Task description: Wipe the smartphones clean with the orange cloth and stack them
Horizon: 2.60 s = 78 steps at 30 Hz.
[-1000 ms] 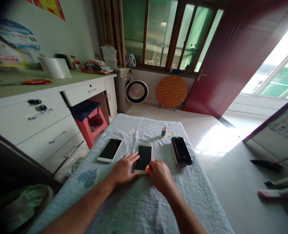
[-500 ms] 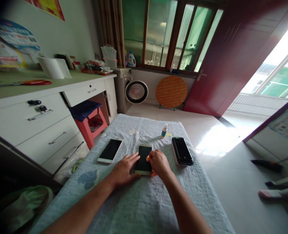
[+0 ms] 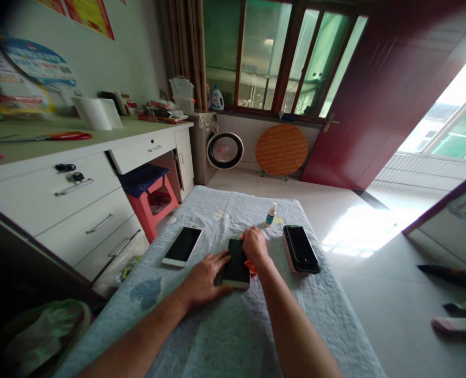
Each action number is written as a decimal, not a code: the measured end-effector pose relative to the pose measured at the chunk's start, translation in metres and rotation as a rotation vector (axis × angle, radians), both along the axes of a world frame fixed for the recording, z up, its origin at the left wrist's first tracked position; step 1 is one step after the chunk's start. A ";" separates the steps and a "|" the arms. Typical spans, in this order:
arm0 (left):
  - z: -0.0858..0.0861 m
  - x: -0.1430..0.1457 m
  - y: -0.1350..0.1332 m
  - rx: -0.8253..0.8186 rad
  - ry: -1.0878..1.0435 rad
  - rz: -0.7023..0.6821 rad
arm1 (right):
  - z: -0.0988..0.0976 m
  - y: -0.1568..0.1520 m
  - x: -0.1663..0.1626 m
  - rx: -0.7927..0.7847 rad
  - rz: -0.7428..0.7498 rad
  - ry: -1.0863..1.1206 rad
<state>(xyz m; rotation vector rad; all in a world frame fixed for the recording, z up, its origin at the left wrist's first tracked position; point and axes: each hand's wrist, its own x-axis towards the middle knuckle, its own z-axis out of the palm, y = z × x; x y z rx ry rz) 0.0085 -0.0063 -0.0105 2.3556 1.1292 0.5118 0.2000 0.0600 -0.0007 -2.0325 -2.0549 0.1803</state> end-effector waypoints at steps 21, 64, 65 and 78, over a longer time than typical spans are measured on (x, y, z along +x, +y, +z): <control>0.003 0.000 -0.002 0.016 -0.011 0.007 | -0.003 0.013 0.007 -0.025 0.087 0.038; 0.000 -0.002 0.001 -0.016 0.041 0.000 | 0.020 -0.071 0.012 -0.086 0.193 0.177; 0.000 -0.002 0.001 -0.018 0.031 0.003 | 0.018 -0.064 0.012 -0.059 0.174 0.166; -0.009 -0.004 0.001 -0.051 -0.051 0.037 | 0.018 -0.050 -0.011 -0.067 0.388 0.297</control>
